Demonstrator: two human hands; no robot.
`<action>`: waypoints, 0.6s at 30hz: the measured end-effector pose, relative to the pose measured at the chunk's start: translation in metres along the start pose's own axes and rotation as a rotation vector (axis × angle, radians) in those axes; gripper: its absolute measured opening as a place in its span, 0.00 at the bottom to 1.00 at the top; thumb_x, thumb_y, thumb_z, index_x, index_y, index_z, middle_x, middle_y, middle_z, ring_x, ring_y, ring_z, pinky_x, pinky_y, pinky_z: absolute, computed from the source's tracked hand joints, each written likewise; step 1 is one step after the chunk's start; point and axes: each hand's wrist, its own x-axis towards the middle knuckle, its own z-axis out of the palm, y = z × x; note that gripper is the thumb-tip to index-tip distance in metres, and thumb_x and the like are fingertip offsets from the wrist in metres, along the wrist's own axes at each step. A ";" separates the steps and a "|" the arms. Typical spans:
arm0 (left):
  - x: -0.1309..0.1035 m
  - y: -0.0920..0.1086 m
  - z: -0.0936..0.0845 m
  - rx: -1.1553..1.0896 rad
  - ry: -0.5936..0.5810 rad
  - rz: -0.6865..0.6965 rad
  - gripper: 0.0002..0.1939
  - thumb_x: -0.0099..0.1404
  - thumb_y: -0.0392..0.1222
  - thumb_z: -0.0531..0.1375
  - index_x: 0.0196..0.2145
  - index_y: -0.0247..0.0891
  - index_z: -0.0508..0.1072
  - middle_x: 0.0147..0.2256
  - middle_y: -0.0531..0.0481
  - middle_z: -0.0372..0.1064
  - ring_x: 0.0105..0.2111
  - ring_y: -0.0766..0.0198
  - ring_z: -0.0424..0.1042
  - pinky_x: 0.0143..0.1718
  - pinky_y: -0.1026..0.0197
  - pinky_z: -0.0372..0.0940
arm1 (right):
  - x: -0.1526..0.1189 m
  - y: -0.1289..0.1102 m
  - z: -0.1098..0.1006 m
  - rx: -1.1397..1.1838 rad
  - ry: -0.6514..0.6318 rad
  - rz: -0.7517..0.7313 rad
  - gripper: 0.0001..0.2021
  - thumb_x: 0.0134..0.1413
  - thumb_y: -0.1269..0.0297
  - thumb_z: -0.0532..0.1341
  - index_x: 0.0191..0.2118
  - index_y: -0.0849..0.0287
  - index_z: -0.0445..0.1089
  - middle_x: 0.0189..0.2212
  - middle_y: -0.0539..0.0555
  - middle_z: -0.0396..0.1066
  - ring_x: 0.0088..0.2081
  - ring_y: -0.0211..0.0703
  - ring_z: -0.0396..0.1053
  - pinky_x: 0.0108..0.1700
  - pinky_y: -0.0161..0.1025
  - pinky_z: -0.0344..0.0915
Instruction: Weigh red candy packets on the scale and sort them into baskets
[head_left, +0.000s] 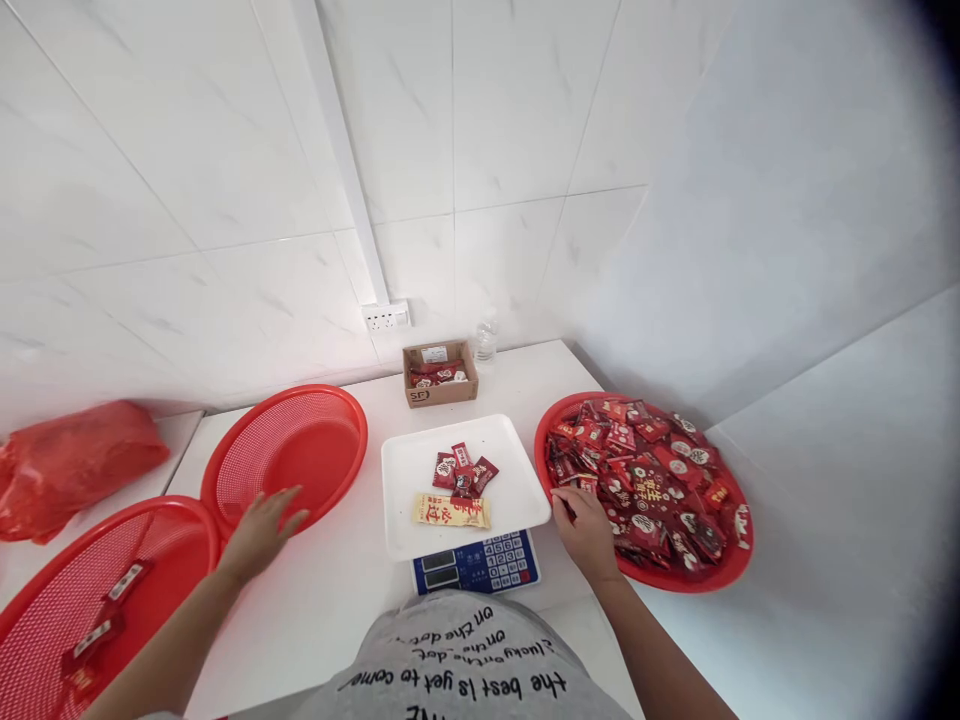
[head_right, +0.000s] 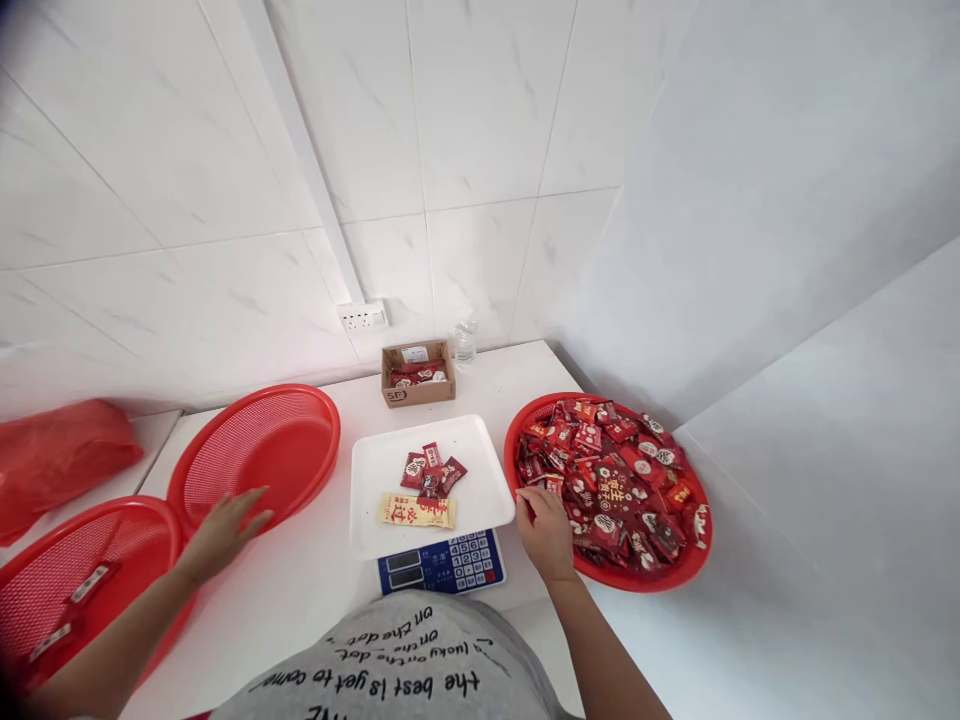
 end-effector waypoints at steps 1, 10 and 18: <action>0.003 0.011 0.005 -0.031 -0.024 0.078 0.25 0.64 0.52 0.44 0.51 0.39 0.67 0.50 0.45 0.68 0.54 0.54 0.62 0.59 0.47 0.48 | 0.000 0.000 0.000 -0.001 -0.001 -0.003 0.10 0.56 0.66 0.52 0.34 0.59 0.70 0.33 0.57 0.72 0.38 0.45 0.67 0.45 0.45 0.64; 0.033 0.065 0.020 -0.148 -0.094 -0.012 0.27 0.62 0.58 0.48 0.54 0.41 0.64 0.51 0.46 0.67 0.55 0.51 0.61 0.51 0.51 0.59 | -0.001 0.001 0.001 -0.014 -0.022 0.005 0.11 0.56 0.65 0.52 0.35 0.59 0.70 0.34 0.57 0.72 0.39 0.45 0.67 0.45 0.46 0.63; 0.037 0.136 0.030 -0.261 0.172 0.224 0.25 0.63 0.53 0.51 0.55 0.40 0.61 0.57 0.42 0.58 0.59 0.51 0.52 0.58 0.47 0.50 | 0.000 0.000 0.002 -0.004 -0.031 0.039 0.11 0.55 0.65 0.51 0.35 0.58 0.71 0.35 0.57 0.72 0.39 0.46 0.67 0.45 0.46 0.63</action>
